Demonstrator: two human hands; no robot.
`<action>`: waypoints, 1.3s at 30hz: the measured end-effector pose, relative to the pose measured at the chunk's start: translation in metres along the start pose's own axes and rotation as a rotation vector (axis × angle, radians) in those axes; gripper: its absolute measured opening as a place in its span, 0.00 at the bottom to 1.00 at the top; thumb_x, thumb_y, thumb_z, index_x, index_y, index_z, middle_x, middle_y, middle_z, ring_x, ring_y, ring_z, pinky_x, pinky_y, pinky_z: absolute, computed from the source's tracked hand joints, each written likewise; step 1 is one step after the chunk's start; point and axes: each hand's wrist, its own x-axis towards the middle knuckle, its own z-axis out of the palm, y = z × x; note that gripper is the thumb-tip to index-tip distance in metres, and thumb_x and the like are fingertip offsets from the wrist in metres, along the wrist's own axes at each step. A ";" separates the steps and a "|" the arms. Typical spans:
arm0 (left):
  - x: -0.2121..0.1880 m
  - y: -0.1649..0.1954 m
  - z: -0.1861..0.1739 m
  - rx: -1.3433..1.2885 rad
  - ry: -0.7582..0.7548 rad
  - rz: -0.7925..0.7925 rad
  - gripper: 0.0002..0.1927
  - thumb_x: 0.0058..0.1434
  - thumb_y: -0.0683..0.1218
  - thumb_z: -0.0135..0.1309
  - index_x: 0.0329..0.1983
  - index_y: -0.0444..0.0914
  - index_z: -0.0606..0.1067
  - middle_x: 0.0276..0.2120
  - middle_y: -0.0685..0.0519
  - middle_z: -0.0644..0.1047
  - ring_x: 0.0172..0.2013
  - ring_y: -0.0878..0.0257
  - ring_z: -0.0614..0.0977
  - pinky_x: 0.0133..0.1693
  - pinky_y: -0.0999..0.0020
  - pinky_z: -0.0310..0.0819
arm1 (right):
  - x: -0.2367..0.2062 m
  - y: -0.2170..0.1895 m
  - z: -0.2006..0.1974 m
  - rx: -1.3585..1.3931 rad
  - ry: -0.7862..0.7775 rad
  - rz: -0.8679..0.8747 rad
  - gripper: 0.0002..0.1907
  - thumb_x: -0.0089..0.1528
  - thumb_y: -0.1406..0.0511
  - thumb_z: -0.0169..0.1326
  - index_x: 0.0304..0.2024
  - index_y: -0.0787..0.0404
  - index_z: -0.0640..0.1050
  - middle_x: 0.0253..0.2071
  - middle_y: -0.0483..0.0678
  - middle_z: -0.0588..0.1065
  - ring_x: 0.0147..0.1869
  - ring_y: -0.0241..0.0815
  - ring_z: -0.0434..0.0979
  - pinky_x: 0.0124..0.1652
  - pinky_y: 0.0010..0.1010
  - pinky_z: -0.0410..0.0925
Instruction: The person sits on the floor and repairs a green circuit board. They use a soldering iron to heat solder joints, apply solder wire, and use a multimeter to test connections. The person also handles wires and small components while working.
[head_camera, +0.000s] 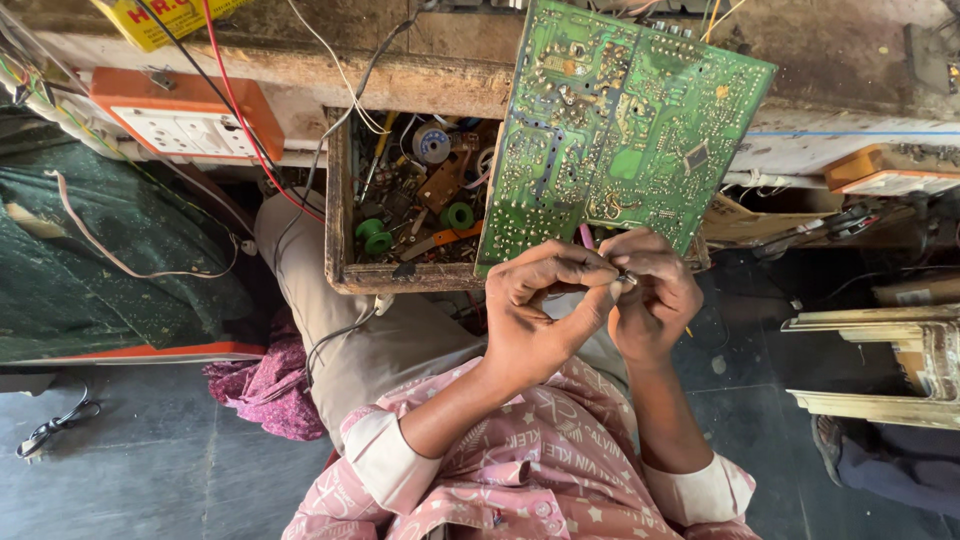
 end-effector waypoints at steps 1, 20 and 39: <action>-0.001 0.001 0.000 0.006 -0.001 0.005 0.04 0.61 0.34 0.62 0.39 0.30 0.82 0.41 0.50 0.82 0.42 0.67 0.84 0.50 0.73 0.82 | 0.000 0.000 -0.001 -0.002 -0.005 -0.005 0.14 0.69 0.61 0.60 0.47 0.65 0.73 0.45 0.52 0.75 0.49 0.44 0.77 0.49 0.32 0.73; -0.004 -0.002 0.003 0.127 0.072 0.086 0.02 0.59 0.33 0.61 0.35 0.31 0.80 0.38 0.51 0.82 0.41 0.68 0.83 0.48 0.73 0.80 | 0.001 -0.001 0.008 -0.109 0.002 -0.087 0.09 0.69 0.68 0.57 0.44 0.65 0.70 0.41 0.53 0.75 0.42 0.42 0.75 0.43 0.32 0.72; 0.004 0.005 -0.002 0.091 -0.041 0.080 0.03 0.60 0.34 0.61 0.37 0.32 0.81 0.38 0.51 0.82 0.40 0.69 0.83 0.48 0.74 0.80 | 0.007 -0.003 -0.003 -0.014 -0.026 -0.033 0.16 0.69 0.61 0.60 0.46 0.67 0.72 0.44 0.53 0.76 0.45 0.43 0.77 0.46 0.32 0.74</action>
